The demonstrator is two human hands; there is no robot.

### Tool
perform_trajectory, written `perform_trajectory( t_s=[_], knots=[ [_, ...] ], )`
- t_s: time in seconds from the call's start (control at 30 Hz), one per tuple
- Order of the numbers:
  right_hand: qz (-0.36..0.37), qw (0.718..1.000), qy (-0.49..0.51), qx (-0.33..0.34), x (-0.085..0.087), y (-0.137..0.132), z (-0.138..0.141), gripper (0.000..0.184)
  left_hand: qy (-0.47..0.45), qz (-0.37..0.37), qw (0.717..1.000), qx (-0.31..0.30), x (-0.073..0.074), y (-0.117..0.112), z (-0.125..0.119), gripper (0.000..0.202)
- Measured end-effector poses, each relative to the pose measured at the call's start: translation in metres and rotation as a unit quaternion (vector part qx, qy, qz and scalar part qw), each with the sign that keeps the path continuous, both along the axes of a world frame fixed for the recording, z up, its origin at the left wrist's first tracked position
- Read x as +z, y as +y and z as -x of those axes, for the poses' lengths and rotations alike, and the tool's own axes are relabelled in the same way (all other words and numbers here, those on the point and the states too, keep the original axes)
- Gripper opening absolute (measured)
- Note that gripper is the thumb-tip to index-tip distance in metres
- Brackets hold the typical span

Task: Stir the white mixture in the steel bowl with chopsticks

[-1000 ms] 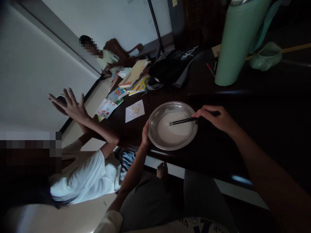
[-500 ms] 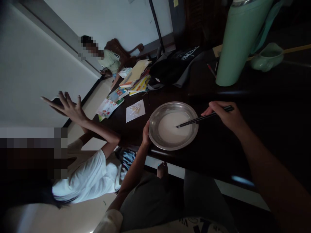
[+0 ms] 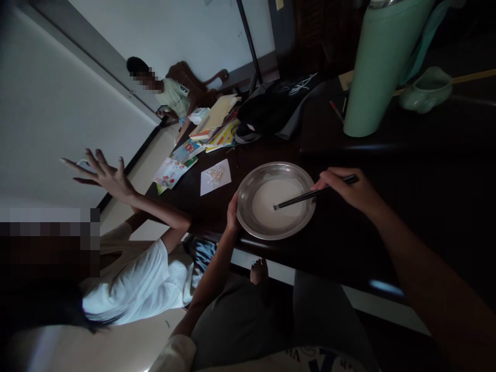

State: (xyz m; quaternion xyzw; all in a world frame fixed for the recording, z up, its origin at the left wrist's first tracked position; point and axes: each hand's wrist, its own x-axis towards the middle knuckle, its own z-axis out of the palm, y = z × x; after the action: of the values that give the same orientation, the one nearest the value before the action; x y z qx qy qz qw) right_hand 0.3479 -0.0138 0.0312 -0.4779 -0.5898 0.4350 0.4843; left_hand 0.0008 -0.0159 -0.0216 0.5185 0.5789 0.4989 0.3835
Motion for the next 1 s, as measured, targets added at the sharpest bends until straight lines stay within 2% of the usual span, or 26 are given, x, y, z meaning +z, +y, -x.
perform_trajectory(
  t_s=[0.07,0.1,0.2,0.27,0.4,0.47,0.63,0.77,0.83,1.0],
  knots=[
    [0.008,0.999,-0.017,0.030,0.001,-0.001,0.002,0.038,0.001,-0.025,1.000,-0.015,0.000,0.000,0.000,0.036],
    [0.006,0.999,-0.019,0.025,0.001,-0.001,0.002,0.038,0.001,-0.036,0.999,-0.024,0.001,0.000,0.000,0.036],
    [-0.002,0.999,0.001,-0.041,0.003,0.001,-0.001,0.046,0.000,-0.033,0.999,-0.028,0.004,-0.001,-0.002,0.038],
    [0.003,0.998,0.013,-0.053,0.003,0.002,-0.003,0.053,0.004,-0.028,0.999,-0.030,0.006,-0.001,-0.003,0.039],
    [0.016,0.999,-0.009,0.034,0.002,-0.001,0.002,0.048,0.016,-0.038,0.999,-0.035,0.010,-0.003,-0.005,0.038],
    [0.011,0.999,-0.022,0.043,0.002,-0.001,0.003,0.042,0.022,-0.045,0.998,-0.039,0.010,-0.004,-0.005,0.037],
    [0.004,0.999,0.005,-0.047,0.005,0.001,-0.003,0.047,0.021,-0.029,0.999,-0.023,0.010,-0.003,-0.005,0.035],
    [0.021,0.999,-0.012,0.025,0.005,-0.001,0.000,0.044,0.021,-0.013,1.000,-0.002,0.013,-0.002,-0.007,0.031],
    [0.023,0.999,-0.024,0.038,0.005,-0.001,0.001,0.039,0.017,-0.016,1.000,-0.003,0.014,-0.003,-0.008,0.030],
    [0.013,0.999,0.007,-0.049,0.003,0.002,-0.003,0.048,0.003,-0.003,1.000,0.002,0.011,-0.002,-0.007,0.033]
  ],
)
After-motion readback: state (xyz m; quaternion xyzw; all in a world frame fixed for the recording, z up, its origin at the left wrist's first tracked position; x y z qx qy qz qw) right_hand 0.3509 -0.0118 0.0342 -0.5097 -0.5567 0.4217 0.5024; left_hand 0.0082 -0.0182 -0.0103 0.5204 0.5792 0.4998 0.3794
